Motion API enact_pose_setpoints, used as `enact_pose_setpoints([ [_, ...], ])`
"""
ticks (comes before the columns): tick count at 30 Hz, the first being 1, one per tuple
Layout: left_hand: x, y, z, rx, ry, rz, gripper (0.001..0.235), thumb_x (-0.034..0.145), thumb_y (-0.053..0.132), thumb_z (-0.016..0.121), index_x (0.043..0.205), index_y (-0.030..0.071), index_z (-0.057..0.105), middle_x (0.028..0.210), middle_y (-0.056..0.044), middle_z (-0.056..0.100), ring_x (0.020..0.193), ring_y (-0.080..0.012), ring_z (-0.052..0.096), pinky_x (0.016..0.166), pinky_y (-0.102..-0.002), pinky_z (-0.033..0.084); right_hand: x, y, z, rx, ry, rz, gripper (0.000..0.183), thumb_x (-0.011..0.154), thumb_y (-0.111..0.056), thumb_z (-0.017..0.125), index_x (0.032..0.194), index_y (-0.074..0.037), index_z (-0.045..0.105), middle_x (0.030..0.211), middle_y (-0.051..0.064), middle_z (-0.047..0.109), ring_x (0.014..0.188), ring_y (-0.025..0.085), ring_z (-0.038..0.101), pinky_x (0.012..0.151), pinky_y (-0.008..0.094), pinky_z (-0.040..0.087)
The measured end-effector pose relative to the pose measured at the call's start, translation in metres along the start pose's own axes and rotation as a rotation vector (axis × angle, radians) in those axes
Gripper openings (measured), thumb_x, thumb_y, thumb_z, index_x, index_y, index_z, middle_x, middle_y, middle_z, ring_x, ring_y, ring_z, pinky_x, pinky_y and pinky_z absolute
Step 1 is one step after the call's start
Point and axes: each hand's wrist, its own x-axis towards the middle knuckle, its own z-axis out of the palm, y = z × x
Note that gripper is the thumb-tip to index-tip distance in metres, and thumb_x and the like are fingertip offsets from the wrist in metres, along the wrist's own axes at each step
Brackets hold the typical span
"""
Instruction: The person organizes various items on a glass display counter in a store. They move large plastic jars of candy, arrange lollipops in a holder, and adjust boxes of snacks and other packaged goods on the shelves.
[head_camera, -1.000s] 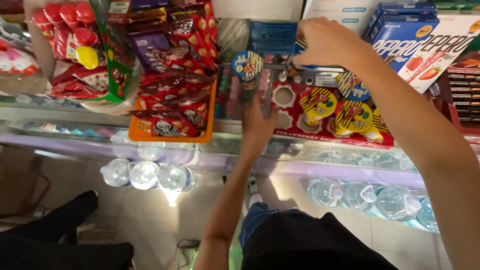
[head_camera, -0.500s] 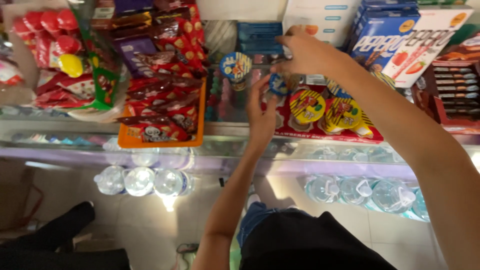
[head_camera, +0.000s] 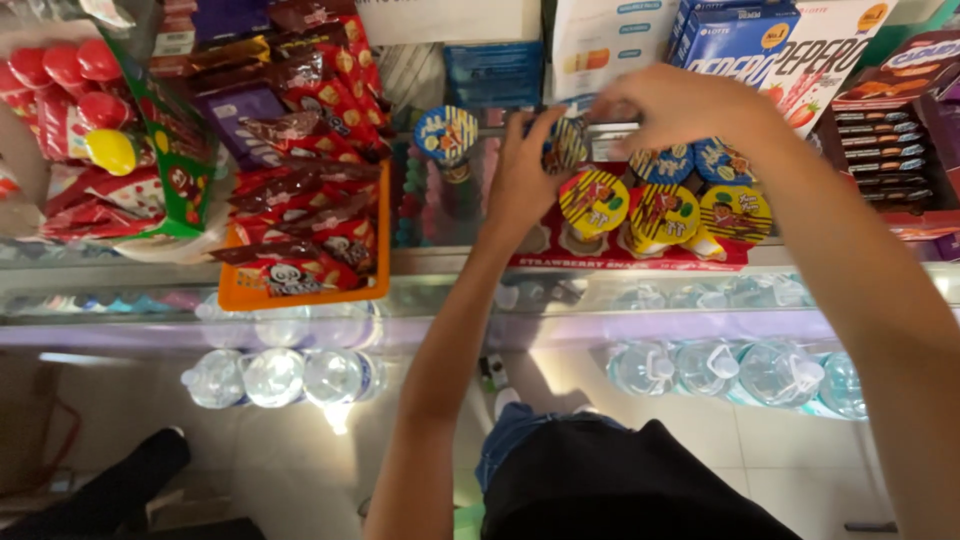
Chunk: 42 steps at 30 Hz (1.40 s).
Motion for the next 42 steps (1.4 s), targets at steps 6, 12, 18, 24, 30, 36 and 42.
enact_pose_setpoints([
  [6, 0.013, 0.025, -0.025, 0.249, -0.013, 0.017, 0.068, 0.077, 0.025, 0.082, 0.141, 0.021, 0.06, 0.138, -0.021, 0.05, 0.12, -0.0429, 0.057, 0.097, -0.049, 0.05, -0.047, -0.019, -0.009, -0.158, -0.053, 0.153, 0.063, 0.079, -0.043, 0.079, 0.131, -0.009, 0.068, 0.11, 0.02, 0.072, 0.103, 0.037, 0.069, 0.084, 0.049, 0.056],
  [12, 0.028, -0.002, -0.014, 0.541, -0.057, -0.001, 0.056, 0.087, 0.028, 0.076, 0.141, 0.021, 0.062, 0.147, -0.024, 0.042, 0.12, -0.0477, 0.051, 0.099, -0.053, 0.049, -0.047, -0.043, -0.005, -0.433, -0.134, 0.375, 0.073, 0.075, -0.063, 0.076, 0.124, -0.008, 0.07, 0.106, 0.021, 0.074, 0.101, 0.041, 0.071, 0.085, 0.052, 0.057],
  [18, 0.018, 0.004, -0.009, 0.581, 0.004, 0.026, 0.045, 0.095, 0.026, 0.068, 0.139, 0.018, 0.063, 0.162, -0.019, 0.032, 0.137, -0.0528, 0.041, 0.105, -0.054, 0.044, -0.038, -0.046, -0.011, -0.35, -0.146, 0.437, 0.064, 0.072, -0.049, 0.078, 0.12, -0.008, 0.073, 0.103, 0.022, 0.076, 0.097, 0.041, 0.073, 0.084, 0.051, 0.059],
  [24, -0.014, 0.024, -0.015, 0.175, 0.112, 0.112, 0.042, 0.104, 0.022, 0.069, 0.144, 0.013, 0.061, 0.158, -0.014, 0.052, 0.146, -0.0367, 0.051, 0.121, -0.044, 0.043, -0.014, -0.017, -0.01, -0.206, 0.222, 0.228, 0.072, 0.07, -0.042, 0.083, 0.127, 0.0, 0.068, 0.104, 0.03, 0.071, 0.096, 0.045, 0.07, 0.081, 0.051, 0.056],
  [30, -0.044, 0.063, -0.02, -0.296, -0.155, 0.001, 0.094, 0.074, 0.027, 0.09, 0.151, 0.003, 0.042, 0.139, -0.021, 0.061, 0.128, -0.0315, 0.06, 0.109, -0.042, 0.046, 0.027, -0.011, 0.016, -0.176, 0.113, 0.274, 0.068, 0.079, -0.046, 0.083, 0.118, 0.008, 0.068, 0.106, 0.034, 0.071, 0.102, 0.047, 0.069, 0.091, 0.05, 0.057],
  [36, -0.063, 0.046, -0.014, -0.44, -0.04, -0.102, 0.086, 0.078, 0.018, 0.089, 0.151, 0.004, 0.047, 0.13, -0.015, 0.068, 0.117, -0.0268, 0.069, 0.102, -0.035, 0.057, -0.002, -0.016, 0.013, -0.258, 0.3, 0.172, 0.065, 0.093, -0.05, 0.08, 0.106, 0.012, 0.068, 0.105, 0.033, 0.068, 0.099, 0.048, 0.067, 0.085, 0.054, 0.055],
  [42, -0.075, 0.041, -0.065, -0.217, 0.361, -0.139, 0.076, 0.081, 0.015, 0.09, 0.145, 0.003, 0.052, 0.132, -0.015, 0.065, 0.121, -0.027, 0.064, 0.106, -0.039, 0.053, -0.091, -0.026, -0.016, -0.412, 0.211, 0.354, 0.053, 0.087, -0.05, 0.076, 0.114, -0.005, 0.074, 0.109, 0.021, 0.072, 0.1, 0.042, 0.069, 0.084, 0.052, 0.056],
])
